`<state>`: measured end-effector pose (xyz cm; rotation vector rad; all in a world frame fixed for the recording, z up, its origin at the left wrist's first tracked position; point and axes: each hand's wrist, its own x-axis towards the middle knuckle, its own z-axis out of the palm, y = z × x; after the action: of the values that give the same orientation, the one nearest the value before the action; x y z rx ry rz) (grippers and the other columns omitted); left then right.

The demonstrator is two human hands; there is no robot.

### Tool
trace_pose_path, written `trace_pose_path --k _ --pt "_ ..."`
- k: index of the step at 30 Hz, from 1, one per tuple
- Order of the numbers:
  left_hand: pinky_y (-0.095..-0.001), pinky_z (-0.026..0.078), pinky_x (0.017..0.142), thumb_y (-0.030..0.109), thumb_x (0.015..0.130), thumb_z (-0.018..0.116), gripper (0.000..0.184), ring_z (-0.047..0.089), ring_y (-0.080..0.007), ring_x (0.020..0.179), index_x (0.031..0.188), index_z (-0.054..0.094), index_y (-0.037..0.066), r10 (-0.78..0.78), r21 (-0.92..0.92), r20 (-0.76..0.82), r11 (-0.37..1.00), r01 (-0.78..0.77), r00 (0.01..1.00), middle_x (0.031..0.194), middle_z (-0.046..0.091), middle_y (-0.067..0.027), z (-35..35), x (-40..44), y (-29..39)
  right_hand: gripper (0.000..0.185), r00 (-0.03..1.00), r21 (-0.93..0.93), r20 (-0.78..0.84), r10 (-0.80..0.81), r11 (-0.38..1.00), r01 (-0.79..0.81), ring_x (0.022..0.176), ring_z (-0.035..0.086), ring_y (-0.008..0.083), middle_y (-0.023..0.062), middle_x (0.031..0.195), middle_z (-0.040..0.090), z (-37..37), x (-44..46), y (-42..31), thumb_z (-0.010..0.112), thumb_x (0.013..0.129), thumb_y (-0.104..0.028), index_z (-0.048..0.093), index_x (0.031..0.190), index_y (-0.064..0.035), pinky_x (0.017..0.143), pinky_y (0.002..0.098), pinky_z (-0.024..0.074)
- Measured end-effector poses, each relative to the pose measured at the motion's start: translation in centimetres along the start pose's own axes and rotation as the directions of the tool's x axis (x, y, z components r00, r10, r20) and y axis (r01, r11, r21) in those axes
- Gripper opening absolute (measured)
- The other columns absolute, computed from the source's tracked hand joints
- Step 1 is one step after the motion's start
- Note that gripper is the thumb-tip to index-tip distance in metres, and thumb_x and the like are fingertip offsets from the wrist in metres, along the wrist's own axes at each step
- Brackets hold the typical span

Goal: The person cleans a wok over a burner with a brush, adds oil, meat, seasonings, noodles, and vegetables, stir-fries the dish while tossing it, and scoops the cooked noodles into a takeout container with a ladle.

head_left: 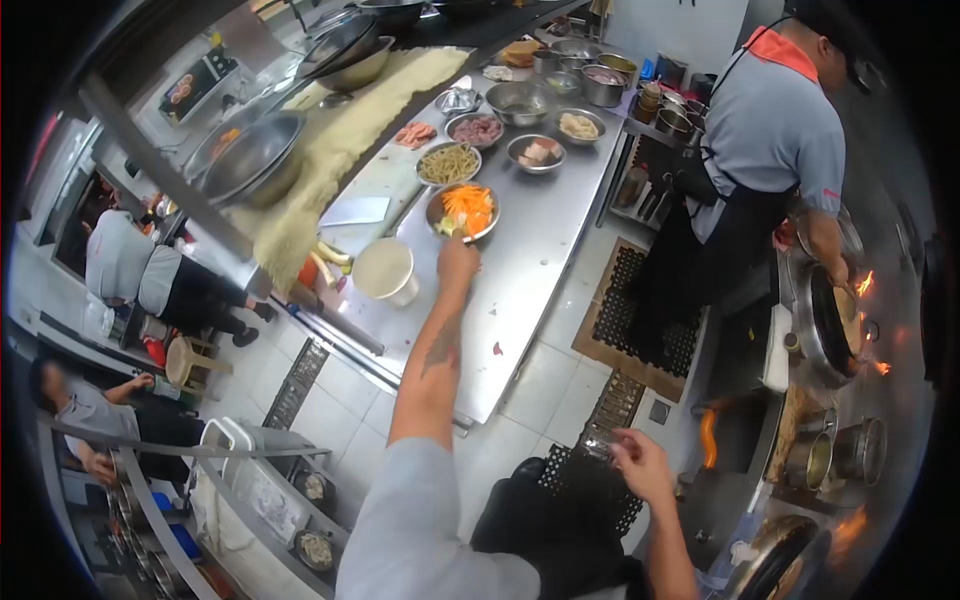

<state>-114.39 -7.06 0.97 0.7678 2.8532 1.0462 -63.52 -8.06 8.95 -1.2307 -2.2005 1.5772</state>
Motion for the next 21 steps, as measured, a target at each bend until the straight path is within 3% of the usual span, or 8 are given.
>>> trace_pose_path --k 2,4,6,9,10,11,18,21 --pt "-0.0482 0.049 0.084 0.015 0.088 0.057 0.026 0.062 -0.0413 0.097 0.110 0.062 0.003 0.039 -0.286 0.016 0.958 -0.033 0.999 0.102 0.066 -0.0240 -0.8 -3.7 -0.4 0.030 0.984 -0.088 0.116 -0.136 0.985 0.147 0.066 0.064 0.0160 0.0080 0.082 0.069 1.7 6.8 -2.4 0.066 0.088 -0.023 0.065 0.112 -0.0044 0.064 0.0306 0.0511" --pt "-0.0455 0.049 0.083 0.013 0.091 0.055 0.030 0.063 -0.0426 0.095 0.119 0.059 0.003 0.052 -0.206 -0.129 0.975 -0.078 0.990 0.104 0.064 -0.0244 0.5 -7.6 -2.9 0.030 0.945 -0.108 0.225 -0.238 0.958 0.267 0.067 0.065 0.0172 0.0088 0.082 0.069 3.7 13.3 -6.3 0.065 0.088 -0.024 0.066 0.111 -0.0052 0.065 0.0314 0.0513" --pt "-0.0389 0.054 0.069 0.013 0.095 0.054 0.040 0.068 -0.0302 0.087 0.133 0.044 0.004 -0.264 -0.605 -0.047 0.775 0.183 0.964 0.097 0.064 -0.0212 -3.0 -13.5 0.1 0.030 0.906 -0.077 0.299 -0.299 0.939 0.335 0.069 0.066 0.0167 0.0101 0.085 0.070 5.5 20.3 -9.2 0.064 0.088 -0.021 0.066 0.113 -0.0057 0.065 0.0309 0.0518" --pt "-0.0461 0.044 0.087 0.017 0.079 0.073 0.028 0.059 -0.0365 0.092 0.101 0.061 0.004 0.037 -0.016 0.166 0.999 -0.035 0.986 0.106 0.059 -0.0158 1.3 -17.9 -6.0 0.040 0.851 0.277 0.413 -0.325 0.935 0.222 0.071 0.067 0.0183 0.0120 0.092 0.070 10.6 34.5 -13.8 0.062 0.085 -0.010 0.058 0.125 -0.0057 0.064 0.0298 0.0540" --pt "-0.0426 0.052 0.080 0.018 0.088 0.065 0.026 0.064 -0.0343 0.087 0.106 0.054 0.002 -0.241 -0.663 0.291 0.647 0.377 0.926 0.103 0.060 -0.0149 0.7 -18.8 -4.0 0.044 0.845 0.495 0.427 -0.323 0.865 0.081 0.071 0.067 0.0206 0.0130 0.096 0.068 13.2 40.3 -14.8 0.058 0.085 -0.004 0.052 0.129 -0.0047 0.064 0.0301 0.0559" --pt "-0.0392 0.059 0.073 0.020 0.097 0.058 0.026 0.069 -0.0320 0.082 0.110 0.048 -0.001 -0.496 -0.920 0.388 -0.157 0.359 0.776 0.100 0.061 -0.0139 0.1 -19.6 -2.0 0.038 0.875 0.529 0.421 -0.240 0.848 -0.022 0.075 0.067 0.0213 0.0131 0.099 0.067 15.4 45.0 -17.0 0.054 0.088 -0.008 0.052 0.125 -0.0041 0.065 0.0322 0.0570" --pt "-0.0310 0.060 0.069 0.018 0.099 0.056 0.019 0.071 -0.0274 0.081 0.096 0.052 0.000 -0.649 -0.880 0.450 -0.203 0.430 0.614 0.096 0.061 -0.0145 -2.1 -20.4 0.9 0.030 0.918 0.526 0.391 0.059 0.805 -0.276 0.078 0.066 0.0230 0.0126 0.096 0.064 23.4 61.1 -24.4 0.055 0.092 -0.017 0.054 0.116 0.0006 0.059 0.0313 0.0566" --pt "-0.0308 0.060 0.074 0.019 0.100 0.055 0.023 0.070 -0.0253 0.083 0.108 0.054 -0.002 -0.614 -0.888 0.375 -0.023 0.459 0.695 0.101 0.064 -0.0157 0.3 -19.5 -0.9 0.031 0.917 0.541 0.397 0.031 0.799 -0.262 0.073 0.065 0.0223 0.0127 0.094 0.064 24.2 60.9 -23.7 0.055 0.096 -0.025 0.056 0.117 -0.0021 0.058 0.0291 0.0574"
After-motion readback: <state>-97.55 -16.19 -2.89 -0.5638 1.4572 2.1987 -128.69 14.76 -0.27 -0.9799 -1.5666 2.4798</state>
